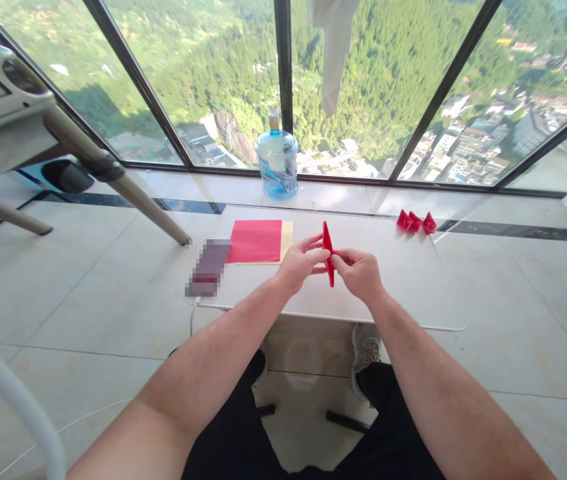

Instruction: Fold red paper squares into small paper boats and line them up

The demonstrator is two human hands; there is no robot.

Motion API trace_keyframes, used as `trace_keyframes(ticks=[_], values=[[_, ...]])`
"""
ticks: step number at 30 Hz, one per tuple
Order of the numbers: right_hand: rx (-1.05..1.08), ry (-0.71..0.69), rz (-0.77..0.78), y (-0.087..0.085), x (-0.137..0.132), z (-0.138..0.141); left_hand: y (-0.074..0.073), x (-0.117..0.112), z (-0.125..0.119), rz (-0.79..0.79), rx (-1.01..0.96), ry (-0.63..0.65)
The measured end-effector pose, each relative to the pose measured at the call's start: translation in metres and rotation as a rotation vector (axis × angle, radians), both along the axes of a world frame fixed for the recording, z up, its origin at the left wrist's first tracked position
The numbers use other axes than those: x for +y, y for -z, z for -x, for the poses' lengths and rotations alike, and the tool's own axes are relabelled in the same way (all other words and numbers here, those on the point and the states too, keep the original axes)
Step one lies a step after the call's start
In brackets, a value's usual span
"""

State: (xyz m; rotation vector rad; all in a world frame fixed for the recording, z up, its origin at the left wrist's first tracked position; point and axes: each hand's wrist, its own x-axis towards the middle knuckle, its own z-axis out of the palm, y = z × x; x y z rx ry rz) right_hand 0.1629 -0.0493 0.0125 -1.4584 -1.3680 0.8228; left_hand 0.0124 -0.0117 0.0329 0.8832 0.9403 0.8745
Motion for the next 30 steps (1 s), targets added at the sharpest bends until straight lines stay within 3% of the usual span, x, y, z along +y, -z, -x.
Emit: trace_keyframes(ticks=[7, 12, 20, 30], values=[[-0.45, 0.096, -0.091, -0.004, -0.006, 0.007, 0.009, -0.005, -0.008, -0.189, 0.254, 0.004], [-0.617, 0.137, -0.055, -0.008, -0.007, 0.011, 0.015, -0.011, -0.015, -0.265, 0.283, 0.011], [-0.546, 0.118, -0.012, -0.009, -0.005, 0.007, 0.022, -0.009, -0.013, -0.33, 0.255, 0.042], [-0.385, 0.045, -0.046, 0.0, -0.001, 0.003, 0.024, -0.006, -0.012, -0.287, 0.218, -0.068]])
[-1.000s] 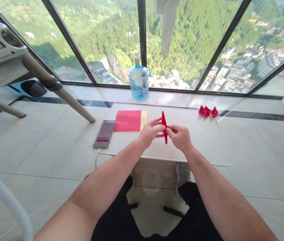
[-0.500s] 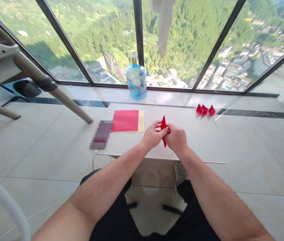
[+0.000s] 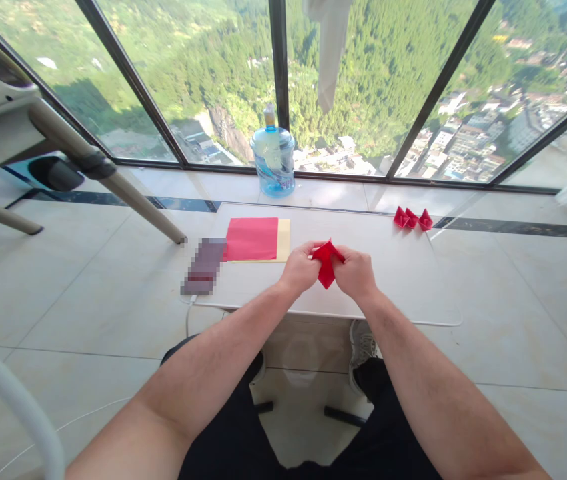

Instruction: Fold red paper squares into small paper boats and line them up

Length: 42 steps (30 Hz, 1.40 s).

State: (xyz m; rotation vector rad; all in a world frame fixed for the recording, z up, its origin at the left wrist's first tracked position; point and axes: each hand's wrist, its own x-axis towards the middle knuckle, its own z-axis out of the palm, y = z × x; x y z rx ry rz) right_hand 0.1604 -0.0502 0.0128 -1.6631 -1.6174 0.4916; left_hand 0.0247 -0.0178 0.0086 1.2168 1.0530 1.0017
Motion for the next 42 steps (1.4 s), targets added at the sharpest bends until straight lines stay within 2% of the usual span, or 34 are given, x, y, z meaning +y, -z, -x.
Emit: trace_keyframes(ticks=[2, 5, 8, 10, 13, 18, 22, 29, 37, 42], values=[[0.037, -0.005, -0.047, 0.003, 0.001, -0.001, -0.001, 0.0, 0.001, 0.027, -0.051, -0.014], [0.083, 0.016, -0.206, 0.005, 0.003, -0.001, -0.005, 0.0, 0.001, 0.07, -0.109, -0.028], [0.132, -0.008, -0.356, 0.001, 0.002, 0.001, -0.006, 0.0, 0.002, 0.115, -0.145, -0.026], [0.154, -0.037, -0.392, -0.002, 0.001, 0.003, -0.007, 0.0, 0.001, 0.131, -0.172, -0.024], [0.164, -0.058, -0.376, -0.005, 0.0, 0.004, -0.009, 0.0, 0.001, 0.18, -0.25, -0.017], [0.193, -0.041, -0.334, -0.003, 0.001, 0.002, -0.021, -0.001, 0.005, 0.33, -0.418, 0.022], [0.186, -0.031, -0.328, -0.002, 0.0, 0.001, -0.028, -0.001, 0.007, 0.376, -0.477, 0.029], [0.139, -0.091, -0.445, -0.011, -0.003, 0.004, -0.028, -0.004, 0.004, 0.317, -0.384, 0.019], [0.129, -0.095, -0.399, -0.017, -0.007, 0.004, -0.026, -0.005, 0.005, 0.312, -0.319, 0.06], [0.127, -0.09, -0.429, -0.016, -0.006, 0.004, -0.026, -0.006, 0.005, 0.318, -0.315, 0.082]])
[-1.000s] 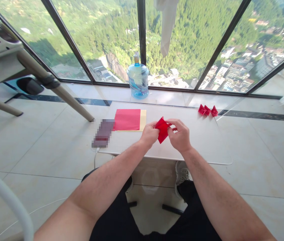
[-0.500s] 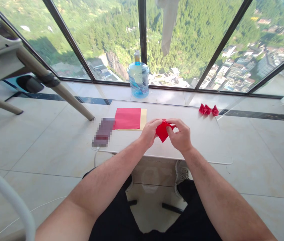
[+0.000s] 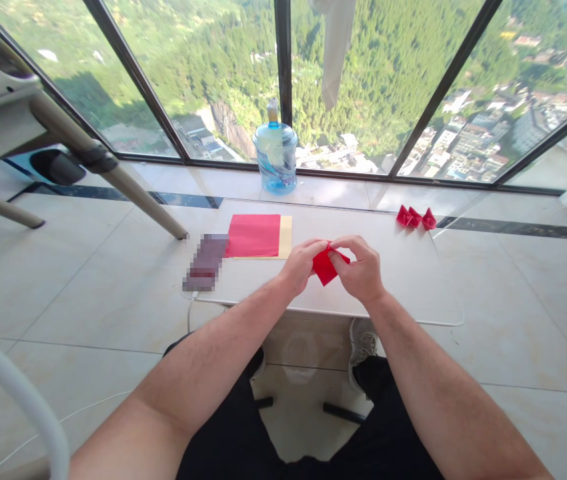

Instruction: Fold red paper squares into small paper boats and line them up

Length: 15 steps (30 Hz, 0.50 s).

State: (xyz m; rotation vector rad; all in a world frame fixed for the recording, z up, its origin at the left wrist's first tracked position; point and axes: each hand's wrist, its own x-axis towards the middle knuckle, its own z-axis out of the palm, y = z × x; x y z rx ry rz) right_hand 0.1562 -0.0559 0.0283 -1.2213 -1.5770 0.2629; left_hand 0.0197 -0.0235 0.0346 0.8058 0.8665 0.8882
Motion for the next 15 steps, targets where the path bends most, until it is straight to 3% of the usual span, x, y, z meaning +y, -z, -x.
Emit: trace_keyframes(ticks=[15], values=[[-0.15, -0.058, -0.093, 0.0044, -0.0005, 0.0019, -0.0026, -0.0004, -0.003, 0.065, -0.089, 0.036]])
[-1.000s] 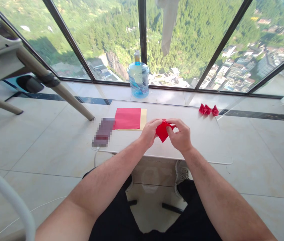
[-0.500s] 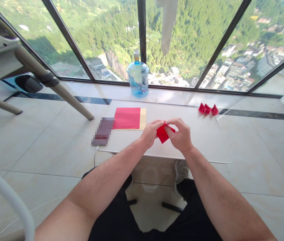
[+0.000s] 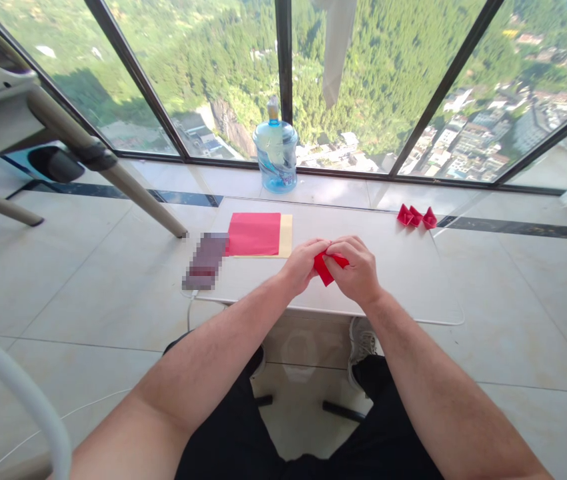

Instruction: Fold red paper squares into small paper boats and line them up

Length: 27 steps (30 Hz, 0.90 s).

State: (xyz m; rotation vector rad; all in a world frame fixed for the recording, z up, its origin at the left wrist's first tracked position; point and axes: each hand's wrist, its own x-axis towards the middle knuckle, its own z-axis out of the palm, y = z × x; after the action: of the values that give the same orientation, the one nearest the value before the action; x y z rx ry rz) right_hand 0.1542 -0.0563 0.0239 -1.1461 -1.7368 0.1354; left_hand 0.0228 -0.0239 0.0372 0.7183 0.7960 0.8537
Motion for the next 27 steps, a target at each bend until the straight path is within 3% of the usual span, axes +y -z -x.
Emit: trace_keyframes(ticks=[11, 27], values=[[0.023, 0.028, 0.035, -0.001, -0.001, -0.001, 0.001, 0.004, 0.001, 0.109, -0.021, -0.01], [-0.071, -0.172, 0.126, -0.005, -0.001, -0.01, 0.009, 0.02, 0.01, 0.18, -0.013, -0.172]])
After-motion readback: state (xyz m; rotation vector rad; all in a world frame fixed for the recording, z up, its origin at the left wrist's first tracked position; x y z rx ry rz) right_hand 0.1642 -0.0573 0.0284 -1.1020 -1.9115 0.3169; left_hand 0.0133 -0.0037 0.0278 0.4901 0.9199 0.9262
